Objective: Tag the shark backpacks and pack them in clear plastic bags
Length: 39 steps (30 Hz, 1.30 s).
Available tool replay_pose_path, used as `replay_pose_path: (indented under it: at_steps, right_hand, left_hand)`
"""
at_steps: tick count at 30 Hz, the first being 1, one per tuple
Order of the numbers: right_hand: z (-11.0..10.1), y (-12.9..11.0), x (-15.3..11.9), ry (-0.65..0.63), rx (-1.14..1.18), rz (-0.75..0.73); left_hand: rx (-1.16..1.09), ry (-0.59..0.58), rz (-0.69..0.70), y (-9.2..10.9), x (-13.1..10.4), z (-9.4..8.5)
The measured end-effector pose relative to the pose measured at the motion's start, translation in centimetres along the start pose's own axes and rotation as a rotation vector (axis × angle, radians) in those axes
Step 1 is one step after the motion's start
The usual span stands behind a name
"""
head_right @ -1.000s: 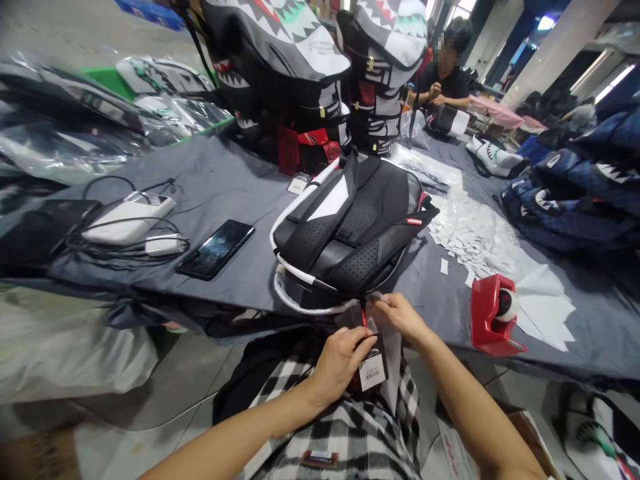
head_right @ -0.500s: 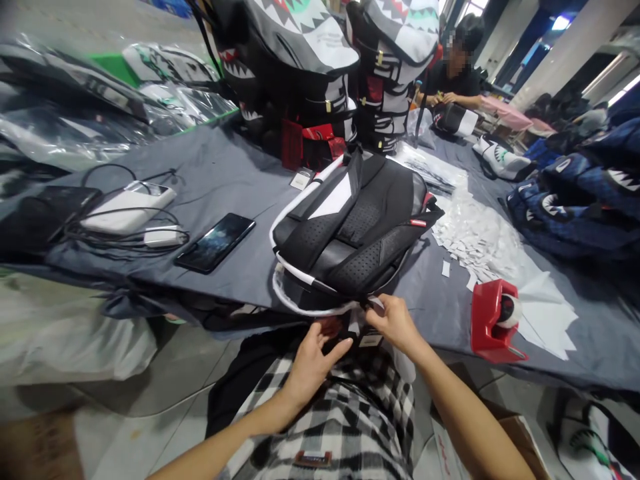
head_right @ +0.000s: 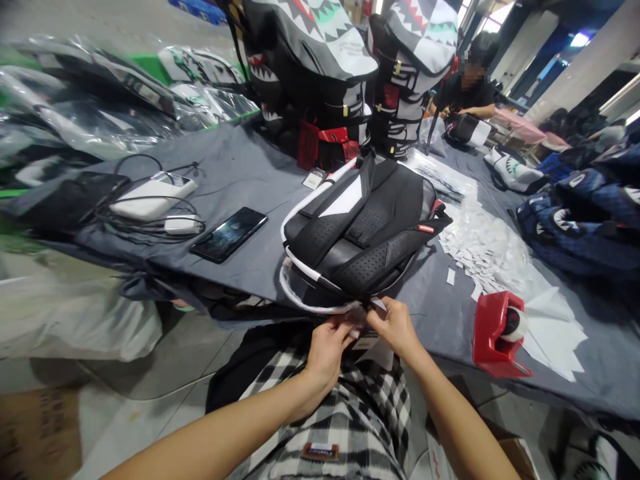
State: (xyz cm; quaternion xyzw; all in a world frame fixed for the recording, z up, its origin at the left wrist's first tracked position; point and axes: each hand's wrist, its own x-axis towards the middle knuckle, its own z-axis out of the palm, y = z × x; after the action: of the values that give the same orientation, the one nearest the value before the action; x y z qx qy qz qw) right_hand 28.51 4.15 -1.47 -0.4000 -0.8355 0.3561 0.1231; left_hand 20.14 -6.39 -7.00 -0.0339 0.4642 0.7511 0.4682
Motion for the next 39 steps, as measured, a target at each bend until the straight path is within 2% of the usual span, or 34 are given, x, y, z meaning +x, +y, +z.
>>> replay_pose_path:
  at_steps: [4,6,10,12,16,19,21,24,28,32,37,39]
  right_hand:
    - [-1.1,0.7,0.3,-0.079,-0.002,-0.047]
    - [-1.9,0.9,0.4,-0.069,-0.047,-0.118]
    - [-2.9,0.7,0.1,0.177,-0.237,-0.354]
    - [-2.9,0.1,-0.4,0.298,-0.326,-0.469]
    - [-2.1,-2.0,-1.5,0.417,-0.57,-0.614]
    - [-1.2,-3.0,-2.1,0.471,-0.719,-0.63]
    - [-0.3,-3.1,-2.4,0.461,-0.741,-0.629]
    - [1.3,-2.4,-2.6,0.419,-0.711,-0.659]
    - [2.9,-1.0,-2.6,0.457,-0.691,-0.654]
    - [3.1,-0.5,-3.0,0.471,-0.695,-0.661]
    - [2.9,-0.6,-3.5,0.436,-0.697,-0.665]
    - [3.0,-0.6,-3.6,0.45,-0.66,-0.663]
  left_hand:
    - [-0.172,-0.016,-0.034,0.6,-0.7,1.0]
    - [-0.192,0.001,-0.082,0.5,-0.6,1.6]
    - [-0.189,0.1,-0.217,0.0,0.4,2.6]
    - [-0.202,0.105,-0.251,-0.1,1.2,3.0]
    - [-0.221,0.086,-0.295,0.3,2.1,3.3]
    - [-0.235,0.083,-0.295,0.8,1.8,3.1]
    - [-0.246,0.082,-0.275,1.2,1.4,2.8]
    - [-0.249,0.071,-0.241,1.6,1.0,2.4]
    - [-0.228,0.051,-0.226,1.9,0.8,2.2]
    - [-0.197,-0.003,-0.205,2.0,0.5,1.8]
    - [-0.161,-0.095,-0.094,1.9,-0.1,1.5]
    - [-0.139,-0.093,-0.068,1.7,-0.1,1.6]
